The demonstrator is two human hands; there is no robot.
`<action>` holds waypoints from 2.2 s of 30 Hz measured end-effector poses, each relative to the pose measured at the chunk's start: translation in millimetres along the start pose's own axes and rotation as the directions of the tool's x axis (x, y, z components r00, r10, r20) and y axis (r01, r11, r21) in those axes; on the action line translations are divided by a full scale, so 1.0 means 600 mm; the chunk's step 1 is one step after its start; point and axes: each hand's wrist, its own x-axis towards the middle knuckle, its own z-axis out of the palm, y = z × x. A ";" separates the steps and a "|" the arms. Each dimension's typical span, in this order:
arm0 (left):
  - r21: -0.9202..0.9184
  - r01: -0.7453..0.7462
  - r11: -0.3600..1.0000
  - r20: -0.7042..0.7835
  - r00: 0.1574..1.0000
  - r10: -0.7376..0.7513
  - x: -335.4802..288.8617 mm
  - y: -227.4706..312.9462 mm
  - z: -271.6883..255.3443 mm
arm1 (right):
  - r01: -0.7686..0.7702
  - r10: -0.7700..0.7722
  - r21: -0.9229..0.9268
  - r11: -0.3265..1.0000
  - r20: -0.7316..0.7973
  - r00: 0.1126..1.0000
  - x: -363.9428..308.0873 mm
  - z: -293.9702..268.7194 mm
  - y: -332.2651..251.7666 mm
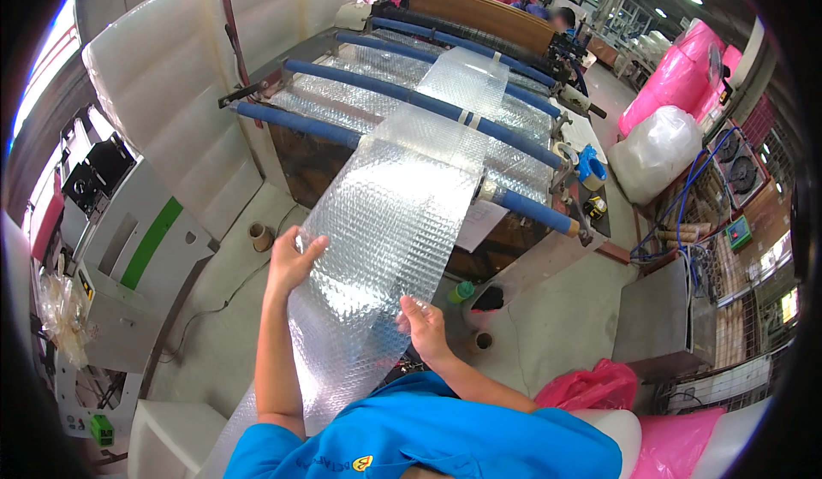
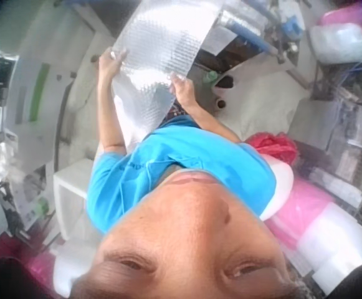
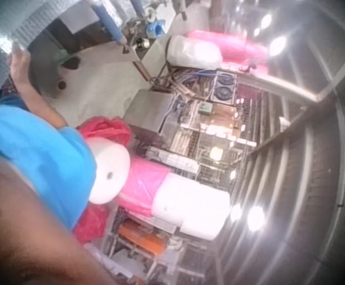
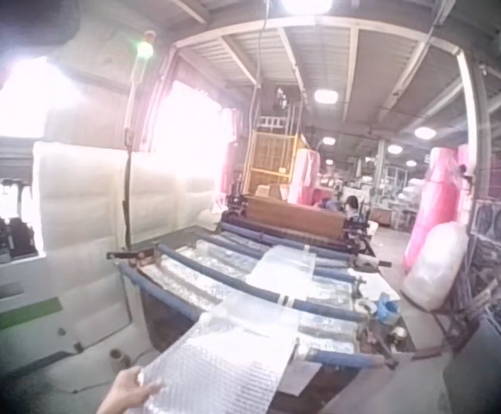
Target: The person handles a sheet of bubble wrap, pulling it from a roll and guiding it through a machine with rollers. They use both hands to smooth and align the material as it moves along the production line.
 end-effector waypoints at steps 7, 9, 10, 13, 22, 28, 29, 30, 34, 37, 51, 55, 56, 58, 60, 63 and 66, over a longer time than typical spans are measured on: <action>0.187 0.038 0.982 -0.129 0.991 -0.013 0.045 -0.215 0.136 | 0.128 -0.141 -0.384 0.914 -0.006 0.990 0.155 -0.106 0.216; 0.130 -0.059 0.990 -0.142 0.987 0.078 0.065 -0.220 0.146 | 0.100 -0.128 -0.389 0.916 -0.048 0.991 0.177 -0.104 0.224; 0.134 -0.036 0.990 -0.113 0.992 0.051 0.062 -0.223 0.143 | 0.116 -0.154 -0.422 0.899 -0.058 0.986 0.172 -0.103 0.225; 0.106 -0.078 0.991 -0.141 0.986 0.092 0.060 -0.216 0.148 | 0.182 -0.233 -0.430 0.884 -0.068 0.970 0.161 -0.095 0.210; 0.020 -0.030 0.999 -0.102 0.994 0.032 0.072 -0.238 0.153 | 0.087 -0.111 -0.276 0.957 -0.075 0.991 0.176 -0.102 0.237; -0.032 -0.039 0.999 -0.099 0.994 0.036 0.072 -0.246 0.165 | 0.106 -0.126 -0.274 0.956 -0.056 0.990 0.175 -0.110 0.248; -0.033 -0.038 0.999 -0.098 0.995 0.034 0.071 -0.241 0.163 | 0.094 -0.116 -0.265 0.960 -0.069 0.991 0.173 -0.107 0.242; -0.033 -0.036 0.999 -0.097 0.995 0.033 0.069 -0.238 0.161 | 0.081 -0.105 -0.256 0.963 -0.082 0.991 0.170 -0.102 0.235; -0.025 -0.014 1.000 -0.084 0.996 0.012 0.070 -0.232 0.161 | 0.057 -0.080 -0.234 0.971 -0.093 0.992 0.173 -0.105 0.240; -0.033 0.034 0.999 -0.069 0.997 -0.036 0.073 -0.242 0.160 | 0.028 -0.046 -0.198 0.980 -0.085 0.995 0.173 -0.102 0.238; 0.051 0.011 0.999 -0.101 0.995 -0.006 0.053 -0.257 0.160 | 0.084 -0.115 -0.287 0.954 -0.092 0.989 0.158 -0.097 0.235; 0.027 -0.066 0.997 -0.081 0.994 0.068 0.101 -0.222 0.165 | 0.167 -0.211 -0.321 0.932 -0.107 0.972 0.176 -0.090 0.161; 0.025 -0.055 0.998 -0.061 0.997 0.056 0.114 -0.194 0.168 | 0.181 -0.226 -0.318 0.931 -0.112 0.968 0.188 -0.095 0.150; 0.040 -0.072 0.997 -0.076 0.994 0.075 0.146 -0.157 0.172 | 0.220 -0.264 -0.306 0.926 -0.111 0.958 0.221 -0.100 0.128; 0.074 -0.109 0.991 -0.126 0.985 0.118 0.170 -0.137 0.176 | 0.264 -0.307 -0.297 0.918 -0.108 0.946 0.241 -0.097 0.091; 0.222 -0.053 0.974 -0.179 0.979 0.094 0.201 -0.082 0.178 | 0.264 -0.310 -0.243 0.933 -0.177 0.934 0.272 -0.095 0.052; 0.217 0.053 0.975 -0.187 0.982 -0.012 0.195 -0.026 0.168 | 0.275 -0.328 -0.226 0.934 -0.246 0.912 0.292 -0.094 0.019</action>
